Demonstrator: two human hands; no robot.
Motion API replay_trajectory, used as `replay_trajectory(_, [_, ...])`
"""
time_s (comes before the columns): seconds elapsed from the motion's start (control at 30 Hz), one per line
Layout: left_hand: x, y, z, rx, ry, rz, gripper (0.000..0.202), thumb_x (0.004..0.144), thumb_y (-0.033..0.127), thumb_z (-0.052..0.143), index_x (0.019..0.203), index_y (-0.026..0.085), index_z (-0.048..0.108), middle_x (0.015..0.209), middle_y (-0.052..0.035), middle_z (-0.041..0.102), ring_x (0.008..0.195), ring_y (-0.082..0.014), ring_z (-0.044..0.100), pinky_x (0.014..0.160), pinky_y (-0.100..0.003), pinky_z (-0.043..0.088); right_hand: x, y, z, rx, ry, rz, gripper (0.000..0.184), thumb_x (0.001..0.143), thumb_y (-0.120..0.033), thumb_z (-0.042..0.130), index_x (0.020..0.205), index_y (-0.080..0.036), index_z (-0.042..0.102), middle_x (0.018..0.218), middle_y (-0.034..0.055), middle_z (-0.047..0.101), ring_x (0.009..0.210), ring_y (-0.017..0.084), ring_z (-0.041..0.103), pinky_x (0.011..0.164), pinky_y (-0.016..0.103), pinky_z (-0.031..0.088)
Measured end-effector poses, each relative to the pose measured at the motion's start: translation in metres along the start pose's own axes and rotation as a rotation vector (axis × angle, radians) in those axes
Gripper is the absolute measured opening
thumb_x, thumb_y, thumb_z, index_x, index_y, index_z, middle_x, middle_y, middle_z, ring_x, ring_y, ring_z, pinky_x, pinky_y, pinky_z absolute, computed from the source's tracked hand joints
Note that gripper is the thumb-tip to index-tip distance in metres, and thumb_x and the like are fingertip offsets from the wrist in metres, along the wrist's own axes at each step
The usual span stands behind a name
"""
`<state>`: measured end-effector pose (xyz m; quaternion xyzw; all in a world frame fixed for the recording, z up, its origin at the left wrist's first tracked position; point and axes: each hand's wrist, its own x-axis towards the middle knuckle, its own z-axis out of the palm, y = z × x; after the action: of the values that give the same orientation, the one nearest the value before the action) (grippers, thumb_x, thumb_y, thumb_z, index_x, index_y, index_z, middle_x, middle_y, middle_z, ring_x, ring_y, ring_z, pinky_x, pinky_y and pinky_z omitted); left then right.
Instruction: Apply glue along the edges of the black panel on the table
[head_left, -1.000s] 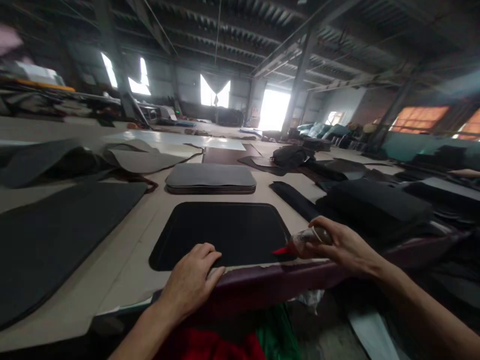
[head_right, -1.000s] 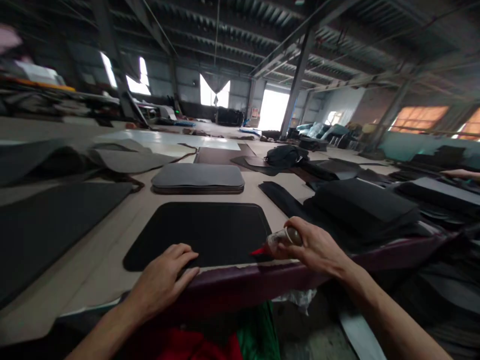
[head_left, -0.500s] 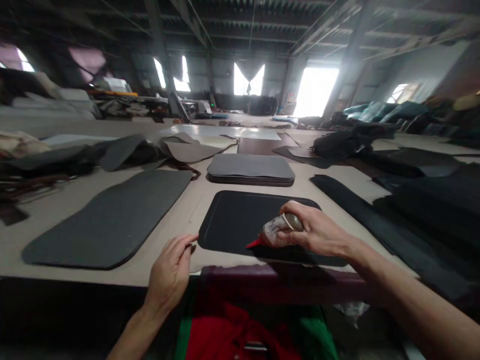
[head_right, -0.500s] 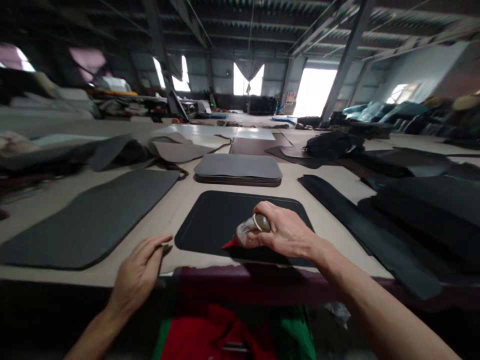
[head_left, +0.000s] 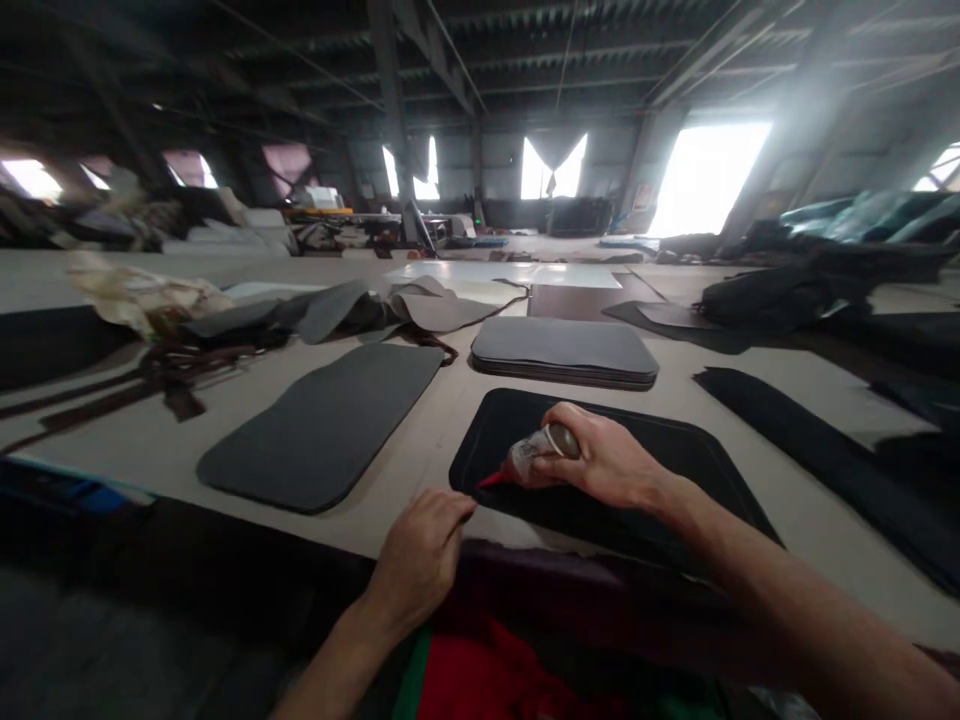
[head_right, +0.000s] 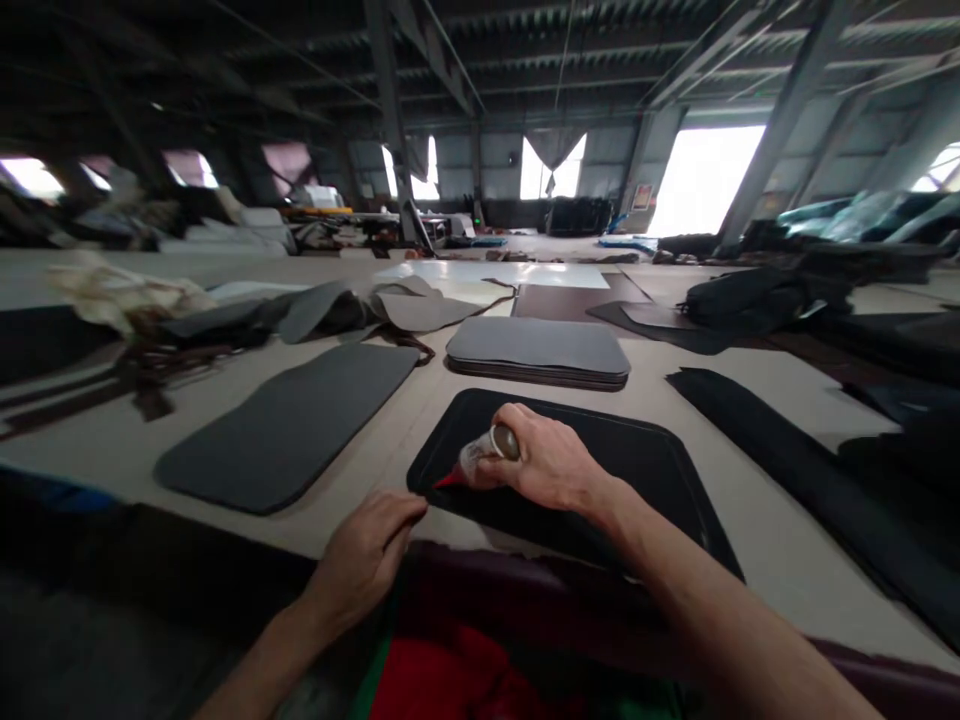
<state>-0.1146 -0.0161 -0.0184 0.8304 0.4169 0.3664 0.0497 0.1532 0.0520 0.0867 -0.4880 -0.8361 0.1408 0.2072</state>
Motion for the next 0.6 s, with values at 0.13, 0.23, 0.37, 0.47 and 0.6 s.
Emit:
replay_trajectory(0.13, [-0.001,0.0,0.006,0.005,0.07,-0.021,0.03,0.092,0.006,0.037,0.105,0.017,0.062,0.105,-0.0053,0.062,0.1,-0.0231,0.055,0.088,-0.039,0.044,0.007,-0.001,0.009,0.01,0.027,-0.02,0.034,0.084,-0.042,0.071,0.107,-0.023,0.056,0.101,-0.0009,0.061,0.083,0.015,0.054,0.07,0.027,0.03])
replay_trajectory(0.23, [-0.001,-0.003,0.009,0.028,0.083,-0.028,0.03,0.092,0.006,0.037,0.103,0.018,0.063,0.103,-0.0042,0.062,0.1,-0.0229,0.055,0.086,-0.038,0.044,0.014,0.005,0.016,0.057,0.128,0.016,0.031,0.082,-0.042,0.071,0.103,-0.023,0.057,0.097,-0.0005,0.061,0.079,0.015,0.052,0.067,0.027,0.03])
replay_trajectory(0.37, [-0.001,-0.006,0.01,0.12,0.11,0.025,0.031,0.095,0.008,0.036,0.104,0.02,0.063,0.106,-0.0016,0.062,0.1,-0.0211,0.056,0.086,-0.036,0.044,0.018,0.035,0.015,0.574,0.312,0.214,0.038,0.075,-0.046,0.074,0.097,-0.021,0.056,0.077,-0.002,0.058,0.068,0.015,0.05,0.062,0.026,0.035])
replay_trajectory(0.47, [-0.002,-0.012,0.009,0.226,0.168,0.119,0.031,0.098,0.011,0.037,0.106,0.023,0.064,0.108,0.0016,0.063,0.101,-0.0186,0.058,0.088,-0.032,0.044,0.011,0.069,0.002,1.095,0.51,0.312,0.048,0.066,-0.049,0.082,0.094,-0.019,0.056,0.074,-0.0022,0.056,0.066,0.014,0.05,0.059,0.024,0.038])
replay_trajectory(0.6, [-0.008,-0.04,0.019,0.264,0.199,0.242,0.027,0.099,0.022,0.043,0.112,0.028,0.066,0.11,0.0041,0.066,0.099,-0.0178,0.063,0.089,-0.03,0.046,-0.009,0.116,-0.02,1.233,0.734,0.375,0.053,0.066,-0.054,0.08,0.099,-0.017,0.059,0.087,0.0018,0.061,0.073,0.015,0.055,0.061,0.024,0.043])
